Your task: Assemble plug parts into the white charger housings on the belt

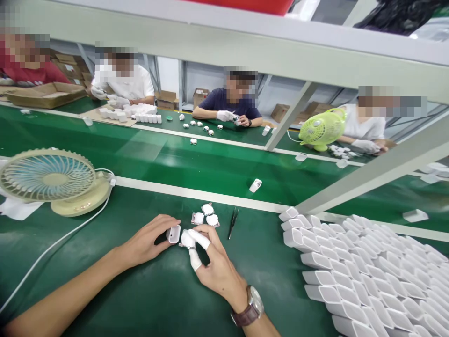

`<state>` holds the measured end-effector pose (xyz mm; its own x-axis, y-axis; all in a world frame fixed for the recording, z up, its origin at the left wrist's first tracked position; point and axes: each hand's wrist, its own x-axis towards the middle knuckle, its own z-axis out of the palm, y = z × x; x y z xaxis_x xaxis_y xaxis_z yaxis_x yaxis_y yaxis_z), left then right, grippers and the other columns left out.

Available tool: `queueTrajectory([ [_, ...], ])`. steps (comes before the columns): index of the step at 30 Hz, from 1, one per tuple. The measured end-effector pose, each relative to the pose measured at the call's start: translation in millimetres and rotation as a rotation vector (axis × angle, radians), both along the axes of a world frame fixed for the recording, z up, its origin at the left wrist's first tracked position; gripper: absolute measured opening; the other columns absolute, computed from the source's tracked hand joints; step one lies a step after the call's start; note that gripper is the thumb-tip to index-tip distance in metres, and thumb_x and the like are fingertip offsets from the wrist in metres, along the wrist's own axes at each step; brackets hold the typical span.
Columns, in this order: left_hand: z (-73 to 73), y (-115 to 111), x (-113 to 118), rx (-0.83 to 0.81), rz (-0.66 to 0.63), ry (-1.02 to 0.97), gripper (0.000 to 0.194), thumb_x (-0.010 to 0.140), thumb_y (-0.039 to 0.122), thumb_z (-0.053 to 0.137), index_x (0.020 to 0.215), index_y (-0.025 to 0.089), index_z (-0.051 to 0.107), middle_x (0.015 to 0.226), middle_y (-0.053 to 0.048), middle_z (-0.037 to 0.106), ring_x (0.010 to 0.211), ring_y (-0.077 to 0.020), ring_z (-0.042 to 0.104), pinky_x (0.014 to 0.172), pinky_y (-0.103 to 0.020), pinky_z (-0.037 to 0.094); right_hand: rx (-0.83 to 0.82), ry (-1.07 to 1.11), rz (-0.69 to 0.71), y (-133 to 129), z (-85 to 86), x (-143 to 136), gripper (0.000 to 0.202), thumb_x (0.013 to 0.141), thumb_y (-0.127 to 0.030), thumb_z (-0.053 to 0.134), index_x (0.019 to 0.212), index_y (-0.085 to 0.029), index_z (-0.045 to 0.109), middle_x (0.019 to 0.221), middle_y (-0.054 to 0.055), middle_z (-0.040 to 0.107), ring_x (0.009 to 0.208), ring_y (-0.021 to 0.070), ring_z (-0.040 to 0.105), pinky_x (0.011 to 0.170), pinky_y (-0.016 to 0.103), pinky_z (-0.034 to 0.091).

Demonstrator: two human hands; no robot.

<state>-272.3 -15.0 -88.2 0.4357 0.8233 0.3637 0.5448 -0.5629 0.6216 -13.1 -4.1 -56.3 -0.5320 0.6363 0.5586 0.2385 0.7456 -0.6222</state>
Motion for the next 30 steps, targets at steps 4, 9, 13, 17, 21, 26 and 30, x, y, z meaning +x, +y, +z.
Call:
queueTrajectory([
  [4,1.9,-1.7,2.7,0.0,0.026,0.012,0.062,0.099,0.019,0.061,0.156,0.028,0.037,0.133,-0.011,0.066,0.123,-0.0268,0.062,0.102,-0.046,0.058,0.073,-0.051,-0.019,-5.4,-2.5,-1.8,0.059,0.097,-0.005,0.055,0.152,-0.024,0.043,0.13,0.014,0.06,0.121,0.0222,0.064,0.104,0.038,0.058],
  [9,4.5,-4.9,5.4,0.003,0.044,0.014,0.071,0.099,0.017,0.061,0.16,0.03,0.029,0.136,-0.011,0.066,0.126,-0.0263,0.062,0.105,-0.047,0.057,0.124,-0.095,-0.016,-8.7,-5.7,-0.6,0.062,0.098,-0.005,0.054,0.155,-0.023,0.039,0.133,0.016,0.06,0.125,0.0236,0.063,0.102,0.038,0.059],
  [13,3.8,-5.3,6.7,0.009,0.046,0.022,0.074,0.098,0.015,0.061,0.161,0.031,0.026,0.137,-0.01,0.066,0.126,-0.0259,0.062,0.104,-0.046,0.057,0.155,-0.105,-0.018,-9.0,-6.3,-0.3,0.061,0.099,-0.005,0.053,0.155,-0.021,0.039,0.134,0.017,0.06,0.126,0.0238,0.063,0.103,0.038,0.059],
  [17,2.8,-5.2,7.1,0.005,0.044,0.03,0.076,0.097,0.014,0.062,0.161,0.031,0.025,0.138,-0.009,0.067,0.126,-0.0259,0.061,0.106,-0.047,0.056,0.166,-0.11,-0.011,-8.6,-7.3,0.0,0.063,0.099,-0.005,0.054,0.157,-0.021,0.037,0.134,0.018,0.06,0.127,0.0237,0.063,0.104,0.038,0.059],
  [21,2.4,-5.6,6.9,0.003,0.037,0.047,0.078,0.097,0.014,0.062,0.161,0.031,0.023,0.139,-0.009,0.067,0.127,-0.0263,0.062,0.106,-0.048,0.055,0.16,-0.128,-0.019,-8.9,-8.7,0.2,0.064,0.099,-0.006,0.054,0.158,-0.023,0.035,0.136,0.018,0.061,0.126,0.0248,0.064,0.102,0.039,0.06],
  [26,3.2,-6.2,7.8,0.008,0.031,0.056,0.079,0.097,0.014,0.062,0.162,0.032,0.022,0.138,-0.008,0.068,0.126,-0.0266,0.063,0.106,-0.048,0.055,0.152,-0.154,-0.025,-9.5,-9.8,-0.4,0.065,0.1,-0.007,0.053,0.159,-0.024,0.034,0.136,0.018,0.061,0.126,0.026,0.065,0.101,0.04,0.061],
  [30,3.9,-7.1,8.6,-0.009,0.019,0.051,0.079,0.097,0.015,0.063,0.162,0.031,0.022,0.138,-0.009,0.067,0.129,-0.0266,0.061,0.108,-0.047,0.054,0.156,-0.175,-0.027,-9.7,-10.3,-1.0,0.066,0.1,-0.008,0.053,0.16,-0.025,0.032,0.137,0.018,0.061,0.126,0.0264,0.065,0.1,0.041,0.062],
])
